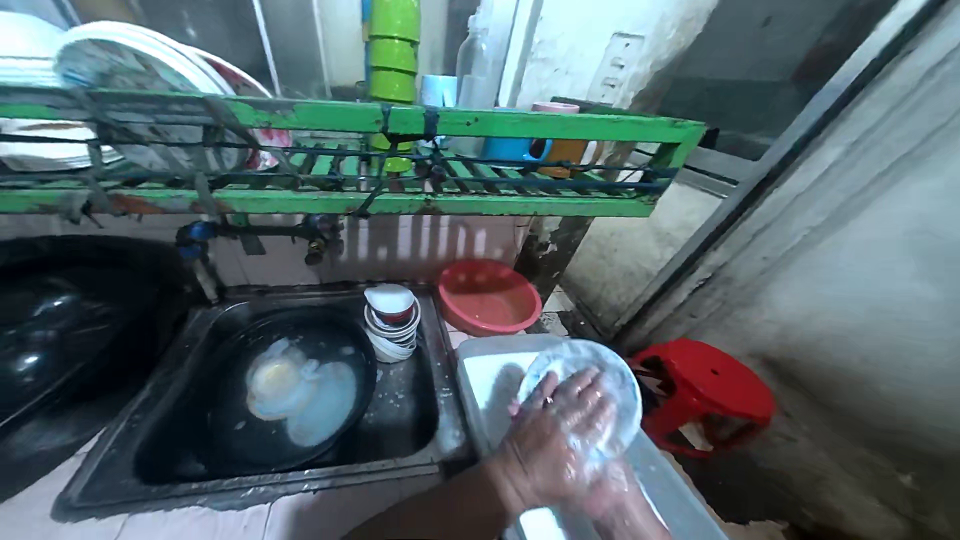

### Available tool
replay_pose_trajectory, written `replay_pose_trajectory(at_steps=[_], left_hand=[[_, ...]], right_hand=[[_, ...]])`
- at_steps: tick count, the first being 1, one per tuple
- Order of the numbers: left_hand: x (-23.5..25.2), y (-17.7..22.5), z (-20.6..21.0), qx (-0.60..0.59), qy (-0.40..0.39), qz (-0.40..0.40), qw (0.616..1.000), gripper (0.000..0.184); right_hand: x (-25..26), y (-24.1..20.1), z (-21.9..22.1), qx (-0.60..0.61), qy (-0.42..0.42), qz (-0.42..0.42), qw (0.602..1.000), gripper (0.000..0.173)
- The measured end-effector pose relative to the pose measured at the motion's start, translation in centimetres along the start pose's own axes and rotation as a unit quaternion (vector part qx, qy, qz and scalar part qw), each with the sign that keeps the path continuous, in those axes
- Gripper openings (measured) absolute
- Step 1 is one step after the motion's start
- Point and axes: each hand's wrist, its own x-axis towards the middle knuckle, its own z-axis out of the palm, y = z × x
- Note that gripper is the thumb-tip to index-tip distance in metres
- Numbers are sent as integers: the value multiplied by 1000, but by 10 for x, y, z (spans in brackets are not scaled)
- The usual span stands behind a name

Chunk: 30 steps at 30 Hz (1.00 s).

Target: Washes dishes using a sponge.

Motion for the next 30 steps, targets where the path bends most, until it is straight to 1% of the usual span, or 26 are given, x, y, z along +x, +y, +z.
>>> replay_pose_trajectory(at_steps=[1, 2, 3, 5, 7, 8, 9, 10, 12, 13, 14, 15, 16, 17, 18, 19, 20, 21, 23, 24, 26, 27, 28, 30], left_hand=[[0, -11, -8, -27, 5, -58, 998, 45], [-2, -27, -17, -62, 23, -143, 988, 44], [-8, -48, -26, -81, 49, -236, 967, 44], [-29, -98, -50, -53, 76, -393, 915, 45], [-50, -137, -79, 73, 52, -484, 871, 48], [-54, -149, -90, 108, 44, -516, 849, 52], [-52, -153, -95, 121, 31, -534, 836, 54], [-43, -149, -93, 120, 17, -525, 843, 52], [-19, -121, -66, 85, -44, -446, 890, 47], [-8, -100, -45, 42, -91, -385, 917, 44], [3, -77, -23, 9, -171, -319, 932, 46], [10, -60, 2, -1, -243, -248, 938, 44], [15, -46, 26, 4, -311, -213, 926, 43], [19, -35, 43, 18, -382, -230, 895, 47], [20, -29, 58, 30, -427, -273, 861, 56], [18, -28, 71, 37, -440, -315, 840, 63], [15, -28, 81, 40, -439, -342, 830, 66], [15, -28, 89, 36, -437, -352, 827, 65], [17, -24, 96, -8, -422, -336, 842, 54], [18, -24, 98, -41, -414, -333, 846, 52], [14, -23, 101, -106, -395, -342, 846, 47], [14, -20, 99, -136, -394, -362, 834, 42], [16, -16, 94, -157, -410, -386, 811, 39], [18, -13, 89, -173, -453, -425, 765, 40]], right_hand=[[27, 19, -22, -29, -28, -35, 999, 40], [43, 27, -40, -64, -77, -66, 993, 34], [49, 27, -53, -119, -88, -94, 984, 32], [49, 15, -76, -223, -68, -129, 964, 39], [43, 3, -97, -313, -45, -159, 935, 45], [38, -2, -106, -366, -36, -179, 912, 46], [32, -7, -112, -424, -35, -208, 881, 50], [29, -11, -120, -477, -40, -244, 843, 55], [34, -11, -141, -545, -25, -321, 774, 63], [36, -9, -149, -557, -7, -341, 757, 64], [36, -7, -154, -559, 13, -352, 751, 63], [37, -5, -158, -560, 29, -361, 745, 63], [39, -4, -161, -560, 41, -371, 740, 60], [40, -2, -164, -558, 46, -379, 737, 58], [41, -2, -166, -551, 47, -390, 736, 58], [41, -2, -167, -546, 45, -402, 734, 58], [39, -2, -166, -547, 46, -405, 732, 59], [38, -2, -166, -546, 45, -399, 735, 60], [31, -3, -162, -542, 41, -381, 748, 62], [29, -4, -160, -535, 42, -374, 756, 62], [27, -4, -159, -518, 49, -365, 772, 63], [27, -5, -159, -510, 56, -357, 780, 63], [28, -5, -159, -500, 64, -353, 788, 64], [31, -3, -162, -481, 68, -353, 800, 65]])
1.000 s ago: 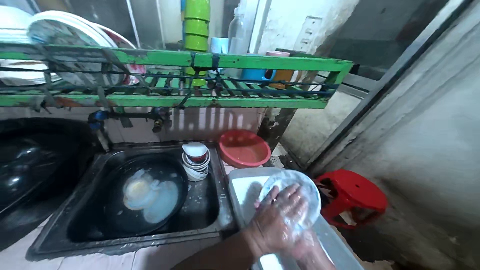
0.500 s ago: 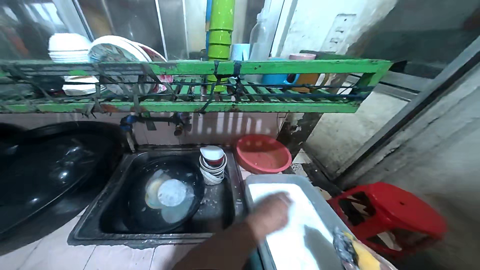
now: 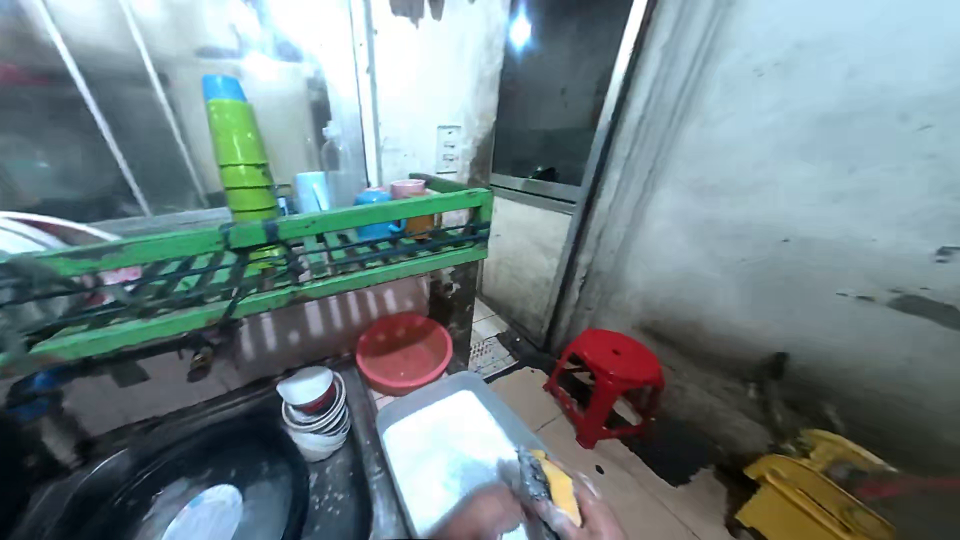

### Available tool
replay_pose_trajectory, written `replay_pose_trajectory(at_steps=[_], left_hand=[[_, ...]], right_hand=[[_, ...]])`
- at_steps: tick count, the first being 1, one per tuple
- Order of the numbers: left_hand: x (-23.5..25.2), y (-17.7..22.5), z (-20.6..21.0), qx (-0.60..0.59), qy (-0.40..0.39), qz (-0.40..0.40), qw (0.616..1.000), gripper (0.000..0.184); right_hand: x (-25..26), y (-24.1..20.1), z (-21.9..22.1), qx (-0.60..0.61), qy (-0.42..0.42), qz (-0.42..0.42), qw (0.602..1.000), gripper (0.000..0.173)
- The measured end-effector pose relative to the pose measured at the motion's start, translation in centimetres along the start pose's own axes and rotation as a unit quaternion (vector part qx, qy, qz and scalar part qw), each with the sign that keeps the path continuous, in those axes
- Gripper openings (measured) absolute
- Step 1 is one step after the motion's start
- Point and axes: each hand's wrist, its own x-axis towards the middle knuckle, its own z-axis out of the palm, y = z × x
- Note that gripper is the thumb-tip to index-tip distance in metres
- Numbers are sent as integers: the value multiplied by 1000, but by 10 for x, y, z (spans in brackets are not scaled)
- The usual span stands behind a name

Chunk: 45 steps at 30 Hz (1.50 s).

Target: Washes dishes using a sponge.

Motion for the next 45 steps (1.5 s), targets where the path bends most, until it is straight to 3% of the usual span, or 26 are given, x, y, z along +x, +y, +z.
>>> replay_pose_trajectory(at_steps=[2, 5, 7, 9, 10, 13, 15, 17, 20, 22, 25, 29, 31, 33, 35, 37, 40, 43, 45], left_hand=[[-3, 0, 0, 0, -14, -17, 1000, 41], [-19, -5, -12, -119, 75, 26, 990, 44], [-40, 0, -26, -293, 146, 49, 944, 56], [-61, 8, -35, -433, 153, 93, 883, 73], [-71, 13, -33, -473, 134, 125, 862, 72], [-93, 24, -16, -473, 140, 135, 859, 59], [-95, 19, -10, -498, 166, 141, 839, 61], [-95, 14, -13, -523, 214, 140, 813, 46], [-96, 7, -34, -572, 263, 157, 761, 51], [-98, -2, -53, -611, 261, 134, 735, 37], [-101, -12, -66, -604, 278, 93, 741, 40], [-110, 10, -47, -551, 214, 126, 797, 74], [-109, 20, -39, -527, 195, 103, 820, 76], [-106, 17, -36, -521, 191, 79, 828, 61], [-108, 10, -30, -505, 162, 108, 841, 83], [-103, 7, -17, -507, 155, 168, 831, 82], [-94, 13, -24, -529, 234, 209, 788, 50], [-98, 4, -63, -546, 303, 210, 752, 48], [-99, -2, -75, -566, 313, 200, 736, 46]], right_hand=[[0, 3, 0, 6, -1, -1, 1000, 66], [3, 4, 0, 43, 12, 6, 999, 63], [6, -3, 3, 115, 37, 75, 990, 61], [7, -22, 17, 177, 63, 108, 976, 60], [6, -33, 28, 197, 65, 85, 975, 60], [18, -48, 56, 206, 37, -17, 978, 71], [36, -50, 65, 204, 46, 43, 977, 68], [42, -61, 72, 232, 22, 96, 968, 62], [25, -82, 82, 207, -52, 69, 974, 67], [17, -88, 80, 217, -93, 56, 970, 66], [28, -83, 63, 239, -57, 73, 967, 61], [53, -63, 59, 53, 14, 45, 998, 62], [37, -67, 74, 58, 25, 14, 998, 61], [24, -66, 84, 106, 34, -32, 993, 65], [32, -55, 81, 99, 34, -8, 995, 67], [50, -43, 78, 77, 54, 45, 995, 66], [40, -61, 91, 70, 62, 9, 996, 67], [16, -70, 95, 32, -36, -9, 999, 67], [30, -59, 88, -29, -89, 9, 996, 65]])
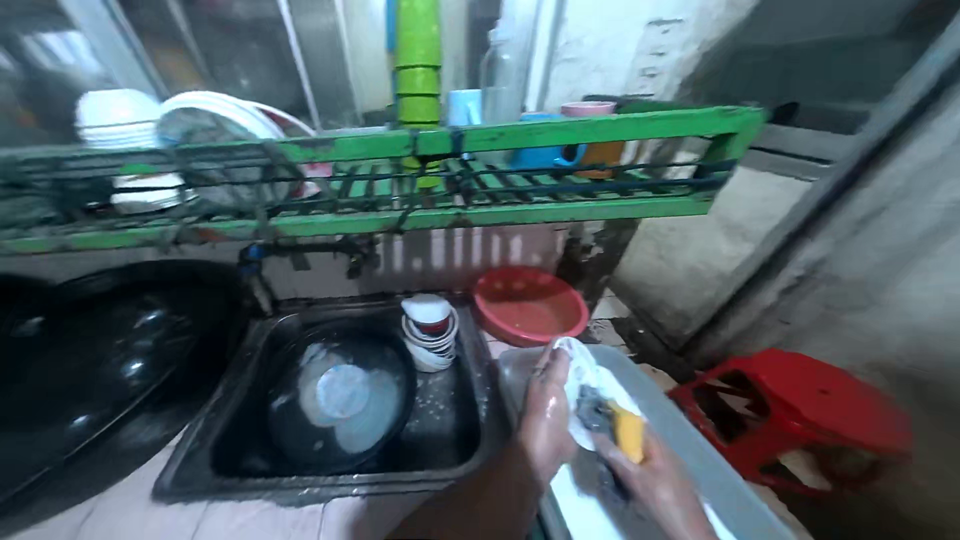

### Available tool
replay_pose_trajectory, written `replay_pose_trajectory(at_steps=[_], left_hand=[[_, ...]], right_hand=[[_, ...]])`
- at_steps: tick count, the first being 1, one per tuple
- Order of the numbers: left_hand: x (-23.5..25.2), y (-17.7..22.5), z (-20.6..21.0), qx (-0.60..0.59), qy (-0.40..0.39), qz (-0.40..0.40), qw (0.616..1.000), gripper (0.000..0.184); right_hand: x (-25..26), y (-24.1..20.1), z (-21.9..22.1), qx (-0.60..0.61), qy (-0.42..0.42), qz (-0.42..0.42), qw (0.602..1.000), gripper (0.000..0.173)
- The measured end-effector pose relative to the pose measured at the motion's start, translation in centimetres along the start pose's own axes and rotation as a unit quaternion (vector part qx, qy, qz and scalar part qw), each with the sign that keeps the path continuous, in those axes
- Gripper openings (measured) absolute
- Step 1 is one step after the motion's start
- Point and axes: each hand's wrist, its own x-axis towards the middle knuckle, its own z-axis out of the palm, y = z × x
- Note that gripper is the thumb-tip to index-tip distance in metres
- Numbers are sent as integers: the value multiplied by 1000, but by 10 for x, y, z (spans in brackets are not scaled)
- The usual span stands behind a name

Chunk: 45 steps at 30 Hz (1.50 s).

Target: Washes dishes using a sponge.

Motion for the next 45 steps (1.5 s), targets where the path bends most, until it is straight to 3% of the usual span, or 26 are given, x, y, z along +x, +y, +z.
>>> replay_pose_trajectory(at_steps=[4, 6, 8, 10, 12, 14, 16, 18, 19, 20, 22, 24, 26, 28, 30, 32, 35, 37, 39, 41, 42, 45], left_hand=[[-14, -11, 7, -1, -27, -35, 999, 53], [-20, -16, 9, 12, -31, -29, 999, 53], [-27, -19, 8, 57, -57, 12, 997, 53], [-30, -20, 6, 107, -90, 73, 988, 52], [-28, -13, 2, 146, -73, 79, 983, 53], [-18, -4, -8, 114, -33, -66, 991, 69], [-1, -3, -19, 19, -29, -212, 977, 74], [6, 5, -19, -100, -29, -254, 962, 51], [6, 13, -15, -146, -8, -246, 958, 32], [5, 17, -11, -160, -6, -236, 959, 27], [-1, 9, -3, -92, -57, -229, 967, 44], [-12, -6, 3, 26, -125, -231, 965, 49], [-24, -16, 6, 97, -151, -234, 955, 26], [-31, -21, 6, 162, -201, -210, 943, 44], [-37, -24, 9, 218, -254, -194, 922, 72], [-41, -22, 13, 243, -256, -207, 912, 72], [-37, -15, 12, 233, -236, -238, 913, 38], [-33, -11, 9, 207, -238, -242, 918, 37], [-37, -4, 14, 195, -205, -250, 926, 50], [-41, -7, 23, 84, -139, -214, 963, 40], [-40, -9, 28, 24, -113, -185, 976, 29], [-38, -17, 41, 38, -26, -69, 997, 41]], right_hand=[[11, -21, -6, -28, -5, -42, 999, 68], [11, -26, 6, 38, 11, -47, 998, 75], [32, -8, 13, 154, 48, 11, 987, 74], [56, 3, 7, 317, 87, 70, 942, 46], [65, 1, -12, 443, 88, 59, 890, 24], [60, -14, -37, 515, 91, 16, 852, 18], [57, -18, -60, 569, 65, -6, 820, 30], [59, 1, -76, 532, -43, -11, 846, 31], [60, 11, -76, 476, -74, -2, 876, 33], [59, 19, -70, 383, -59, 21, 921, 38], [48, 17, -45, 201, 31, 73, 977, 56], [24, -4, -22, 124, 72, 22, 990, 67], [2, -24, -12, 98, 61, -61, 991, 73], [11, -8, -15, 131, 68, -43, 988, 74], [41, 15, -29, 172, 94, 52, 979, 64], [46, 11, -45, 138, 108, 86, 981, 60], [10, -26, -41, 46, 83, -70, 993, 66], [4, -31, -31, 63, 72, -119, 988, 67], [24, -19, -38, 137, 81, -3, 987, 60], [41, -5, -43, 201, 121, 75, 969, 52], [39, -6, -38, 223, 144, 67, 962, 52], [14, -30, -5, 315, 182, 10, 931, 62]])
